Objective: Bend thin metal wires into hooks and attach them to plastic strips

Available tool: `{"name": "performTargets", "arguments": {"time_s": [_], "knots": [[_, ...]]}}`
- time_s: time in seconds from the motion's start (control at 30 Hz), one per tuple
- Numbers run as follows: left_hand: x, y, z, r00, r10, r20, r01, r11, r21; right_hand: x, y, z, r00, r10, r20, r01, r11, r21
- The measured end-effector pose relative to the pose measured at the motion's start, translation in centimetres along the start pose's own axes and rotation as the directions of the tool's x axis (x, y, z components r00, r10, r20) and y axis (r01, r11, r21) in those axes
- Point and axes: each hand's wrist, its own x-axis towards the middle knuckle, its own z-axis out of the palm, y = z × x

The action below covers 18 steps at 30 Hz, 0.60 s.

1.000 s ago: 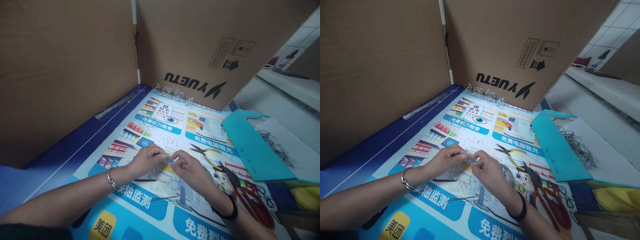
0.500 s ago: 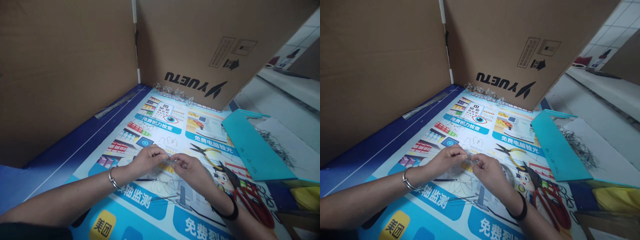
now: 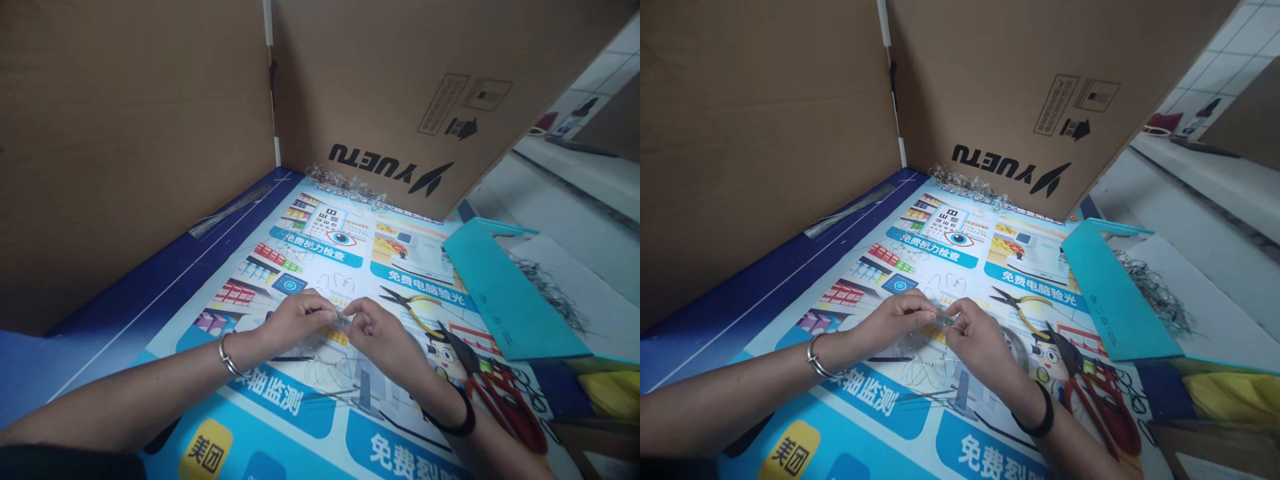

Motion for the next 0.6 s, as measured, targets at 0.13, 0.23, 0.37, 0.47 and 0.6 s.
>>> {"name": "performTargets", "arguments": {"time_s": [0.13, 0.23, 0.37, 0.47, 0.6], "knots": [[0.09, -0.09, -0.12, 0.999, 0.031, 0.028, -0.031, 1.0, 0.001, 0.06, 0.05, -0.09, 1.0, -0.007, 0.0, 0.007, 1.0, 0.01], [0.12, -0.15, -0.27, 0.997, 0.048, 0.054, -0.048, 0.999, -0.002, 0.1, 0.04, -0.23, 1.0, -0.007, 0.009, 0.007, 0.999, 0.035], [0.11, -0.2, -0.34, 0.997, 0.063, 0.055, -0.061, 0.998, -0.036, 0.11, 0.06, -0.37, 1.0, -0.01, 0.016, 0.009, 0.998, 0.064], [0.07, -0.33, -0.31, 0.997, 0.059, 0.053, -0.053, 0.992, -0.114, 0.12, 0.21, -0.35, 1.0, -0.013, 0.016, 0.012, 0.998, 0.065], [-0.01, -0.41, -0.31, 0.999, 0.006, 0.044, 0.001, 0.988, -0.153, 0.14, 0.22, -0.66, 1.0, -0.016, 0.004, 0.016, 1.0, 0.018]]}}
